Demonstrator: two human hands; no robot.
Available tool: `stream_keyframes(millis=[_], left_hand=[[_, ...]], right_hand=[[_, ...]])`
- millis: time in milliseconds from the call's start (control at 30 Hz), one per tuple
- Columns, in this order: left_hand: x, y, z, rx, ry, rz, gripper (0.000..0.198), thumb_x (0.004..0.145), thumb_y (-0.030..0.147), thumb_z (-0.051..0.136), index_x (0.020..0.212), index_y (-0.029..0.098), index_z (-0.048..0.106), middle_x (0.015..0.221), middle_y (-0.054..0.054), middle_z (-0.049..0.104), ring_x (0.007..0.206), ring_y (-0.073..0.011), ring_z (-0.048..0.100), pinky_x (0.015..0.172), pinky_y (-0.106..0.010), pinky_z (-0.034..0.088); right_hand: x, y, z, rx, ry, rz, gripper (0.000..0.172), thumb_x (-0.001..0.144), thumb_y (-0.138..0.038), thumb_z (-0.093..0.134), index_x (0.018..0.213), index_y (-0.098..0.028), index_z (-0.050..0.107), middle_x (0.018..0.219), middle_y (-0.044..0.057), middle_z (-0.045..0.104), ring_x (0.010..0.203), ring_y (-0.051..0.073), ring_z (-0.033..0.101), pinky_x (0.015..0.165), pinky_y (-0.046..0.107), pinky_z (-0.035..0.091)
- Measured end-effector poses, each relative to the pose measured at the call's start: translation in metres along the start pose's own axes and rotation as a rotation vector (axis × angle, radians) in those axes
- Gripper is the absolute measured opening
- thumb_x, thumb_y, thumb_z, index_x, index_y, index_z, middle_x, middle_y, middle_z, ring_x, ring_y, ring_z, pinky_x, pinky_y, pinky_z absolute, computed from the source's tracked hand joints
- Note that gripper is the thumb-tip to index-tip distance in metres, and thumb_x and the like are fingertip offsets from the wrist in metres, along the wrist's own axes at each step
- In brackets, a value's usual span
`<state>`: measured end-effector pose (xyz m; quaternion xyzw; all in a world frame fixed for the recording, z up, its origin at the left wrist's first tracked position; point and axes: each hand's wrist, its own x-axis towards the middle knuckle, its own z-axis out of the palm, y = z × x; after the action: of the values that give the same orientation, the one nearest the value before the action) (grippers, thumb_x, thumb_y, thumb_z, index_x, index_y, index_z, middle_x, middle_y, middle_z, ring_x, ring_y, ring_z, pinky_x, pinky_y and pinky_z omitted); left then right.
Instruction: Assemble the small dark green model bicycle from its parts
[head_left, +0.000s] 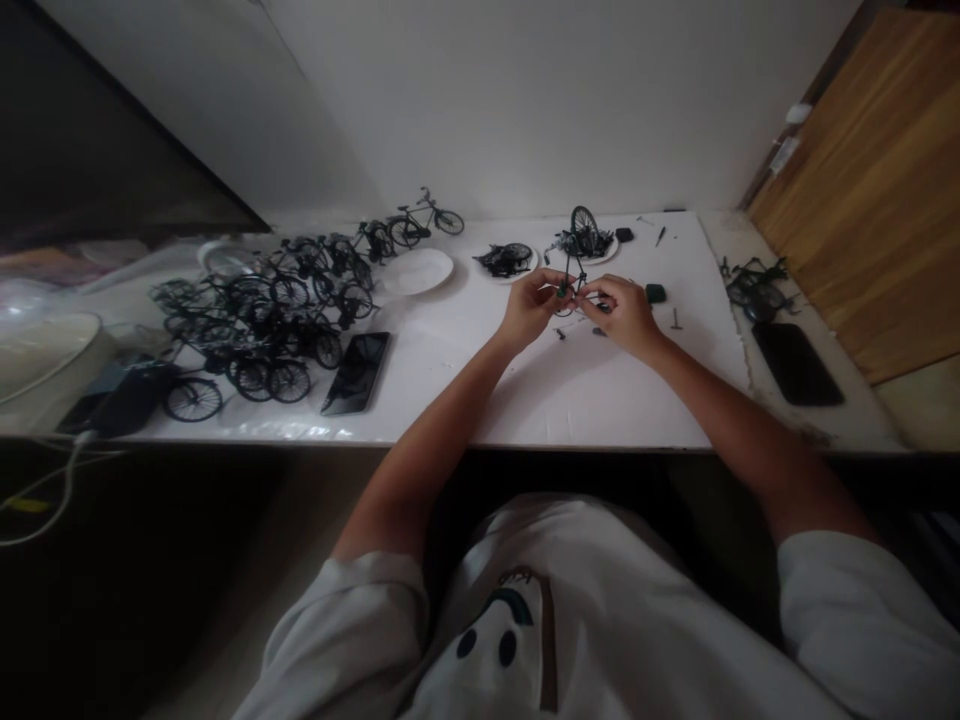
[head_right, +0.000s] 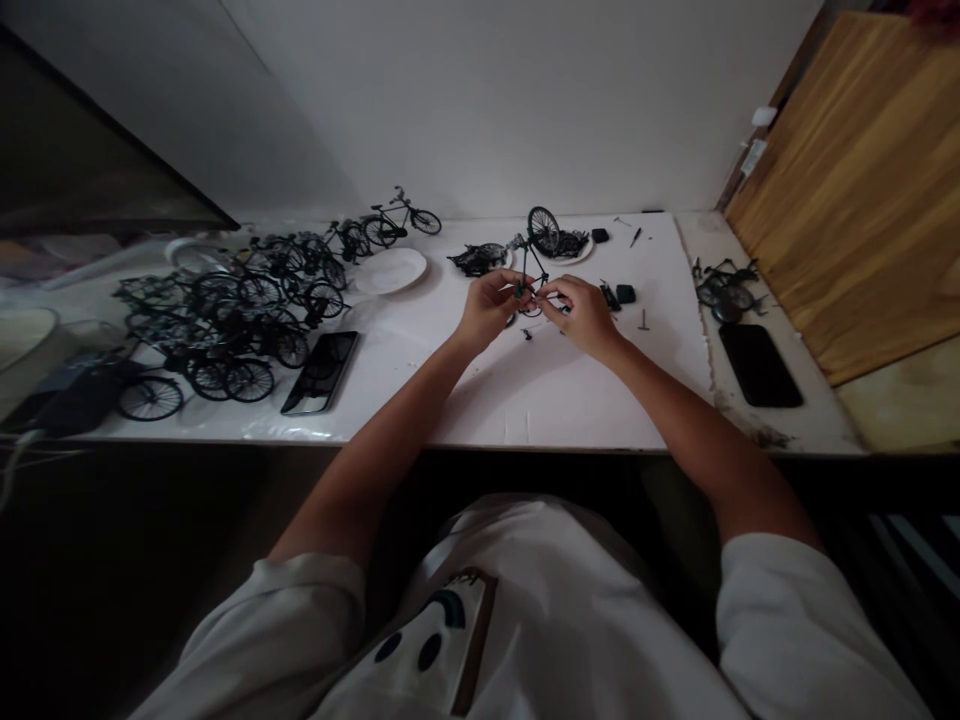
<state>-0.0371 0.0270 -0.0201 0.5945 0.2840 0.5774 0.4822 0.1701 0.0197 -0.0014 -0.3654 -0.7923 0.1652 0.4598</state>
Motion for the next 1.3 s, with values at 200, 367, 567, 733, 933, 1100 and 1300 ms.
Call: stream_keyframes(millis=[200, 367, 567, 733, 933, 1100, 1300], left_hand=[[0.000, -0.004, -0.003, 0.004, -0.023, 0.012, 0.040, 0.084, 0.043, 0.097, 0.105, 0.018, 0.075, 0.090, -0.004, 0.076, 0.078, -0.0146, 0.075, 0.080, -0.032, 0.065], [0.002, -0.011, -0.006, -0.022, -0.061, 0.063, 0.050, 0.081, 0.053, 0.099, 0.107, 0.018, 0.075, 0.090, -0.004, 0.076, 0.078, -0.0149, 0.075, 0.079, -0.032, 0.066], [0.002, -0.013, -0.006, -0.015, -0.072, 0.065, 0.047, 0.082, 0.053, 0.099, 0.105, 0.018, 0.076, 0.093, -0.004, 0.076, 0.079, -0.0145, 0.075, 0.080, -0.032, 0.067], [0.001, -0.012, -0.006, -0.009, -0.085, 0.053, 0.042, 0.086, 0.047, 0.097, 0.106, 0.017, 0.075, 0.091, -0.004, 0.075, 0.079, -0.0139, 0.074, 0.080, -0.031, 0.067], [0.000, -0.009, -0.004, 0.020, -0.061, 0.001, 0.027, 0.090, 0.030, 0.093, 0.102, 0.017, 0.073, 0.093, -0.005, 0.077, 0.078, -0.0129, 0.074, 0.079, -0.029, 0.067], [-0.001, -0.010, -0.003, 0.037, -0.072, 0.005, 0.020, 0.091, 0.022, 0.089, 0.102, 0.017, 0.073, 0.090, -0.005, 0.076, 0.076, -0.0126, 0.074, 0.076, -0.027, 0.066], [-0.003, -0.011, -0.001, 0.081, -0.062, -0.008, 0.016, 0.092, 0.017, 0.084, 0.100, 0.016, 0.071, 0.092, -0.005, 0.076, 0.084, -0.0139, 0.077, 0.079, -0.028, 0.067]], right_hand=[[0.000, 0.001, -0.001, -0.014, -0.018, -0.024, 0.013, 0.095, -0.035, 0.076, 0.095, -0.022, 0.080, 0.092, 0.007, 0.077, 0.074, 0.019, 0.058, 0.068, 0.035, 0.046], [0.000, 0.001, -0.001, -0.001, -0.007, -0.071, 0.013, 0.095, -0.032, 0.075, 0.094, -0.021, 0.081, 0.089, 0.006, 0.076, 0.072, 0.018, 0.058, 0.069, 0.034, 0.045], [0.001, 0.002, -0.001, -0.044, -0.038, -0.021, 0.015, 0.096, -0.036, 0.077, 0.096, -0.022, 0.083, 0.084, 0.005, 0.072, 0.071, 0.018, 0.057, 0.069, 0.034, 0.046], [0.001, 0.003, -0.003, -0.066, -0.053, -0.013, 0.015, 0.095, -0.036, 0.077, 0.097, -0.022, 0.084, 0.083, 0.004, 0.070, 0.071, 0.018, 0.057, 0.068, 0.033, 0.046], [0.002, 0.004, -0.004, -0.107, -0.075, -0.035, 0.012, 0.092, -0.028, 0.076, 0.096, -0.022, 0.085, 0.083, 0.004, 0.070, 0.070, 0.017, 0.055, 0.070, 0.034, 0.046], [0.002, 0.006, -0.005, -0.130, -0.113, -0.036, 0.013, 0.091, -0.026, 0.074, 0.097, -0.023, 0.085, 0.084, 0.004, 0.071, 0.071, 0.018, 0.057, 0.070, 0.034, 0.044], [0.003, 0.010, -0.008, -0.206, -0.184, -0.051, 0.013, 0.090, -0.024, 0.073, 0.094, -0.023, 0.085, 0.081, 0.004, 0.070, 0.077, 0.020, 0.058, 0.072, 0.034, 0.042]])
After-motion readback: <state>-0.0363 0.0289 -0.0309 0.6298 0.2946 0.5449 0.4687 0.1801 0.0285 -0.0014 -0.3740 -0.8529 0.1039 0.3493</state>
